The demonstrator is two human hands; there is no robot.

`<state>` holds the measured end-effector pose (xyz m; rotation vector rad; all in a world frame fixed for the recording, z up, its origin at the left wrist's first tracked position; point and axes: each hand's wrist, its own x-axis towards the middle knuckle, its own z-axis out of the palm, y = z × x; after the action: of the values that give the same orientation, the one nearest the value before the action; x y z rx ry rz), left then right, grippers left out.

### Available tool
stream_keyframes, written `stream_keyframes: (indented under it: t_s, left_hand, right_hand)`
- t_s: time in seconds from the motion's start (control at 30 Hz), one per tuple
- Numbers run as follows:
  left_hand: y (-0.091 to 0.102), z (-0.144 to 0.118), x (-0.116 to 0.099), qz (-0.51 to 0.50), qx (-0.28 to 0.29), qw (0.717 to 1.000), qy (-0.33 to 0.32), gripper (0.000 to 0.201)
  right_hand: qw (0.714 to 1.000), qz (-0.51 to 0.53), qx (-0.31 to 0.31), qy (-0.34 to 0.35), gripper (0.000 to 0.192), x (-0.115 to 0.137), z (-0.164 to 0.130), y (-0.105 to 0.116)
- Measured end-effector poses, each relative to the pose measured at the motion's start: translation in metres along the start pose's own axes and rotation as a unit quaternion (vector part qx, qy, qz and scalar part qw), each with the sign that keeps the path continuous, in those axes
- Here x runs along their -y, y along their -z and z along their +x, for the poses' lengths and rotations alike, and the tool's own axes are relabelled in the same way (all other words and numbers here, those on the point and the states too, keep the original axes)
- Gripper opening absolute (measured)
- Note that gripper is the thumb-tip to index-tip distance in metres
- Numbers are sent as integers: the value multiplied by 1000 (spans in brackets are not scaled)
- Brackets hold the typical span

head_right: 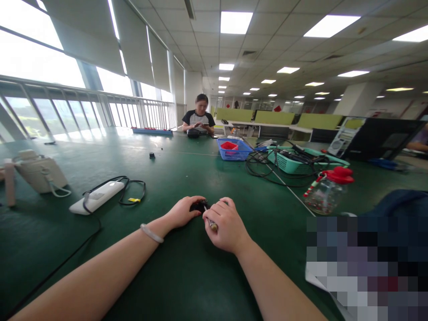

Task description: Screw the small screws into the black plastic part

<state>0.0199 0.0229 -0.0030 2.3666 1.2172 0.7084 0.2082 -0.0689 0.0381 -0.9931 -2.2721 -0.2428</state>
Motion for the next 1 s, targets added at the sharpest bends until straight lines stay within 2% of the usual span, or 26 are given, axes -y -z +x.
stream_keyframes:
  t_s: [0.2,0.47,0.7,0.87,1.0]
  left_hand:
    - [2,-1,-2,5,-1,1000,0,53]
    - [2,-1,-3,10,-3,1000,4,53]
    - [3,-2,-4,20,7,1000,8,58]
    - [5,-3,-7,26,15,999,14,59]
    - [6,-3,-7,33,22,999,-5,50]
  right_hand:
    - [998,37,-40,-35,11,-5,-1,-3]
    - [971,110,-109,-182,19,-20,-3,-7]
    - [949,144,-98,-263,28,-27,-4,-8]
    - [932,149,-117,-309,35,-29,-6,-8]
    - [920,185,-131,-321,37,-30,-8,-8]
